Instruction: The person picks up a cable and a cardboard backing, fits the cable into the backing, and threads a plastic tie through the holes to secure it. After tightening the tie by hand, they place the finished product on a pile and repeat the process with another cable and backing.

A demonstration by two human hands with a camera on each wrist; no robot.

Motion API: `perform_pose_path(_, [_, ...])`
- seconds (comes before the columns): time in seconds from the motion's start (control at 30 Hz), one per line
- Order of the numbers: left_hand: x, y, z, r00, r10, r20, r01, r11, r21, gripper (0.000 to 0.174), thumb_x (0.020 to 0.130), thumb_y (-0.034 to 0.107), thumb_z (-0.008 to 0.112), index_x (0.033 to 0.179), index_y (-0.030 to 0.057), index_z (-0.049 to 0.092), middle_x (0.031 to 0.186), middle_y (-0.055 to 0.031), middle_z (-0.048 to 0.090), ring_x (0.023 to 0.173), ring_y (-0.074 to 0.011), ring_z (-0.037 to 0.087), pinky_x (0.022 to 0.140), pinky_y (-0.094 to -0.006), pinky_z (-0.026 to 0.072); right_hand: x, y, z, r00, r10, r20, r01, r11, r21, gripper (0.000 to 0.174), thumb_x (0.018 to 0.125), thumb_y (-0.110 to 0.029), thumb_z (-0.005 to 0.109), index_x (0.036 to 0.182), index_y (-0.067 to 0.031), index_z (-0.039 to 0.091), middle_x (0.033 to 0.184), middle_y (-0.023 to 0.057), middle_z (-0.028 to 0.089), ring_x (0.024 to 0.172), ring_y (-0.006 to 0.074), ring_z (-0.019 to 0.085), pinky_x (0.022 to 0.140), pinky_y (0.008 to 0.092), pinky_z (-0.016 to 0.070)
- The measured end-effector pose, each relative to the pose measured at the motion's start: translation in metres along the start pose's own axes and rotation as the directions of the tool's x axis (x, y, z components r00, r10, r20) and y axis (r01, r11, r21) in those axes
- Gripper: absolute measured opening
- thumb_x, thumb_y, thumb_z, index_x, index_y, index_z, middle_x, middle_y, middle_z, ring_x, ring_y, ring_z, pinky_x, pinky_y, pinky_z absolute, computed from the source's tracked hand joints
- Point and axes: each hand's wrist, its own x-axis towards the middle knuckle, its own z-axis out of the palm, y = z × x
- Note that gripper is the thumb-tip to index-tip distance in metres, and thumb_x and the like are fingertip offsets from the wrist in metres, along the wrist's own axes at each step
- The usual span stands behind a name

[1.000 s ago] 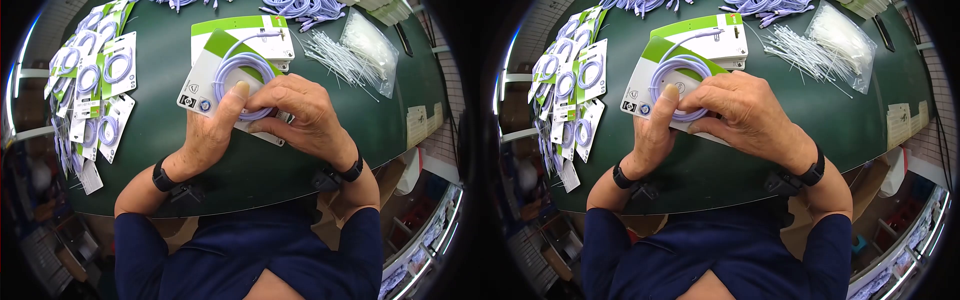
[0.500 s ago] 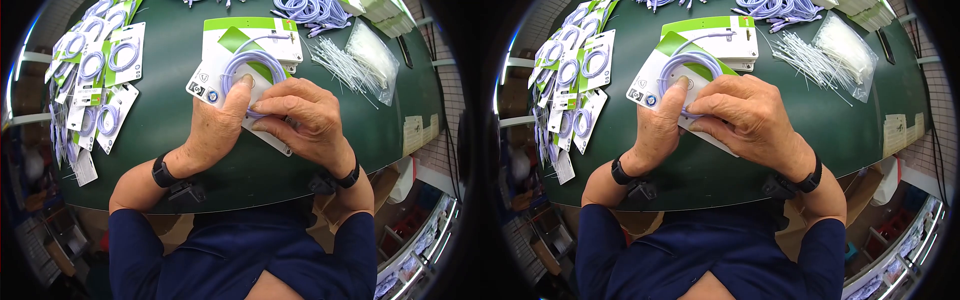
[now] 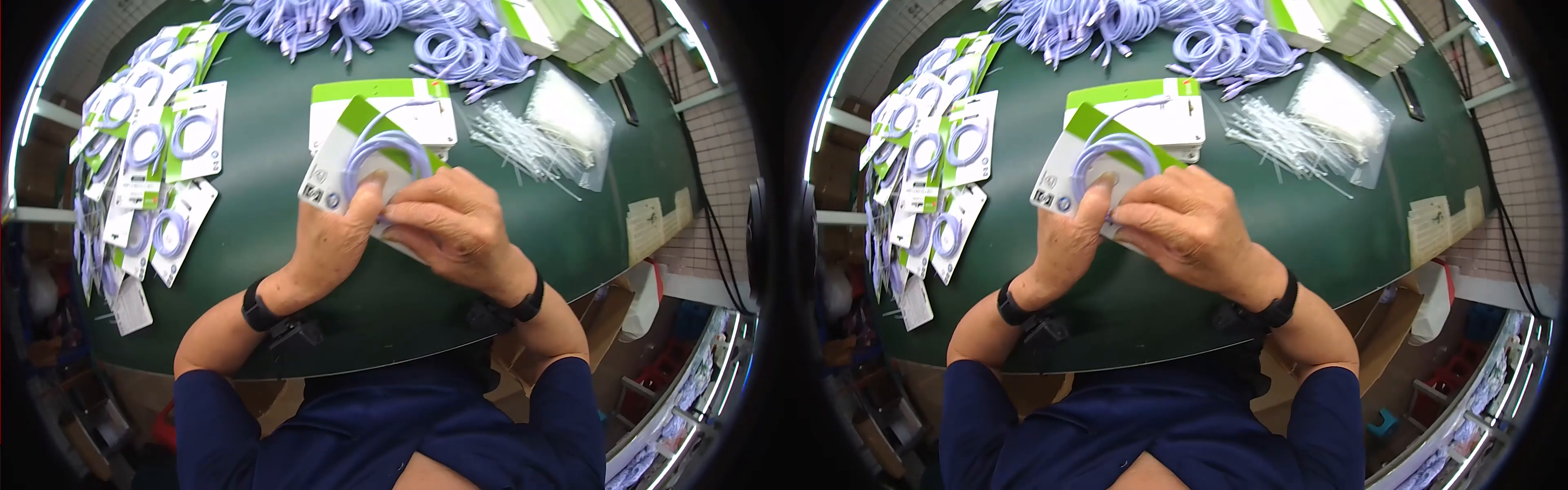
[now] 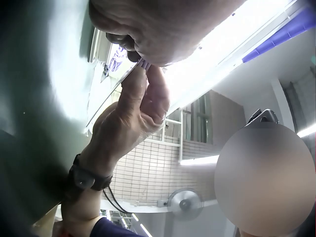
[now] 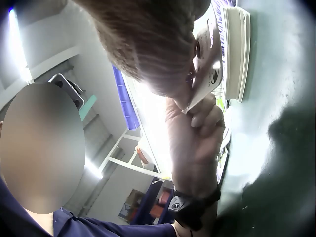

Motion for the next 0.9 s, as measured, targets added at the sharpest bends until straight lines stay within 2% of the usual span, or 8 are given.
perform_pose_path(0.2, [0.007, -0.009, -0.003, 0.999, 0.028, -0.032, -0.03, 0.997, -0.076, 0.033, 0.101, 0.006, 0.06, 0.132, -0.0044, 0.06, 0.117, -0.0111, 0.069, 0.105, -0.0197, 0.067, 0.093, -0.0342, 0.0542, 0.002, 0.006, -0.013, 0.987, -0.01, -0.163, 0.023, 0.997, 0.079, 0.03, 0.075, 0.0, 0.09, 0.101, -0.0077, 0.078, 0.1, 0.0064, 0.074, 0.075, 0.0216, 0.068, 0.065, 0.0333, 0.0521])
perform_pose_path(0.27, [0.015, -0.007, -0.005, 0.997, 0.051, -0.062, -0.062, 0.981, -0.187, 0.037, 0.102, 0.006, 0.059, 0.137, -0.0045, 0.057, 0.12, -0.0135, 0.069, 0.108, -0.0206, 0.071, 0.083, -0.033, 0.0596, 0.001, 0.013, -0.024, 0.976, 0.008, -0.215, 0.014, 0.995, 0.103, 0.029, 0.075, 0.0, 0.09, 0.101, -0.0071, 0.078, 0.1, 0.0066, 0.074, 0.074, 0.0212, 0.068, 0.064, 0.0325, 0.0517])
perform_pose_path(0.33, [0.019, 0.002, -0.006, 0.997, -0.004, -0.079, -0.017, 0.965, -0.26, 0.036, 0.102, 0.007, 0.059, 0.137, -0.0043, 0.056, 0.119, -0.0141, 0.069, 0.105, -0.0204, 0.072, 0.077, -0.0318, 0.0603, -0.003, 0.033, -0.043, 0.928, 0.25, -0.277, -0.256, 0.966, 0.013, 0.02, 0.08, -0.002, 0.087, 0.098, -0.0051, 0.079, 0.093, 0.0071, 0.072, 0.071, 0.021, 0.066, 0.061, 0.0292, 0.0507])
perform_pose_path(0.37, [0.02, 0.007, -0.007, 0.994, -0.067, -0.091, 0.034, 0.946, -0.323, 0.036, 0.103, 0.007, 0.059, 0.137, -0.004, 0.055, 0.118, -0.0146, 0.07, 0.102, -0.0203, 0.074, 0.071, -0.0306, 0.0611, -0.007, 0.044, -0.053, 0.929, 0.248, -0.274, -0.256, 0.967, 0.007, 0.02, 0.08, -0.002, 0.087, 0.098, -0.0051, 0.079, 0.093, 0.0071, 0.072, 0.071, 0.021, 0.066, 0.061, 0.0292, 0.0507])
perform_pose_path(0.43, [0.021, 0.008, -0.011, 0.986, -0.131, -0.1, 0.083, 0.918, -0.387, 0.035, 0.103, 0.008, 0.059, 0.137, -0.0038, 0.055, 0.116, -0.0152, 0.07, 0.099, -0.0202, 0.076, 0.065, -0.0294, 0.0619, -0.018, 0.066, -0.071, 0.837, 0.529, -0.139, -0.547, 0.817, -0.181, 0.012, 0.083, -0.006, 0.084, 0.094, -0.004, 0.08, 0.087, 0.0094, 0.07, 0.071, 0.0254, 0.067, 0.065, 0.0338, 0.0538])
perform_pose_path(0.47, [0.021, 0.007, -0.015, 0.983, -0.151, -0.104, 0.103, 0.924, -0.368, 0.034, 0.104, 0.009, 0.059, 0.135, -0.0035, 0.055, 0.114, -0.0149, 0.07, 0.093, -0.0194, 0.076, 0.06, -0.0278, 0.0602, -0.023, 0.072, -0.076, 0.837, 0.53, -0.138, -0.547, 0.817, -0.183, 0.012, 0.083, -0.006, 0.084, 0.094, -0.004, 0.08, 0.087, 0.0094, 0.07, 0.071, 0.0254, 0.067, 0.065, 0.0338, 0.0538])
perform_pose_path(0.57, [0.021, 0.003, -0.02, 0.974, -0.197, -0.11, 0.152, 0.933, -0.326, 0.031, 0.105, 0.012, 0.06, 0.132, -0.0028, 0.056, 0.109, -0.0144, 0.071, 0.083, -0.018, 0.078, 0.05, -0.0248, 0.057, -0.034, 0.084, -0.082, 0.77, 0.636, -0.036, -0.541, 0.623, -0.566, 0.01, 0.085, -0.013, 0.082, 0.09, -0.0039, 0.079, 0.086, 0.0121, 0.07, 0.077, 0.0288, 0.069, 0.072, 0.0394, 0.0554])
perform_pose_path(0.9, [0.018, -0.001, -0.02, 0.976, -0.197, -0.091, 0.171, 0.958, -0.231, 0.023, 0.104, 0.017, 0.061, 0.121, 0.0003, 0.063, 0.089, -0.0047, 0.07, 0.063, -0.0067, 0.066, 0.042, -0.021, 0.0419, -0.034, 0.085, -0.066, 0.794, 0.608, -0.011, -0.475, 0.61, -0.635, 0.015, 0.09, -0.015, 0.075, 0.088, -0.0003, 0.071, 0.086, 0.0157, 0.069, 0.089, 0.0347, 0.069, 0.08, 0.0463, 0.054])
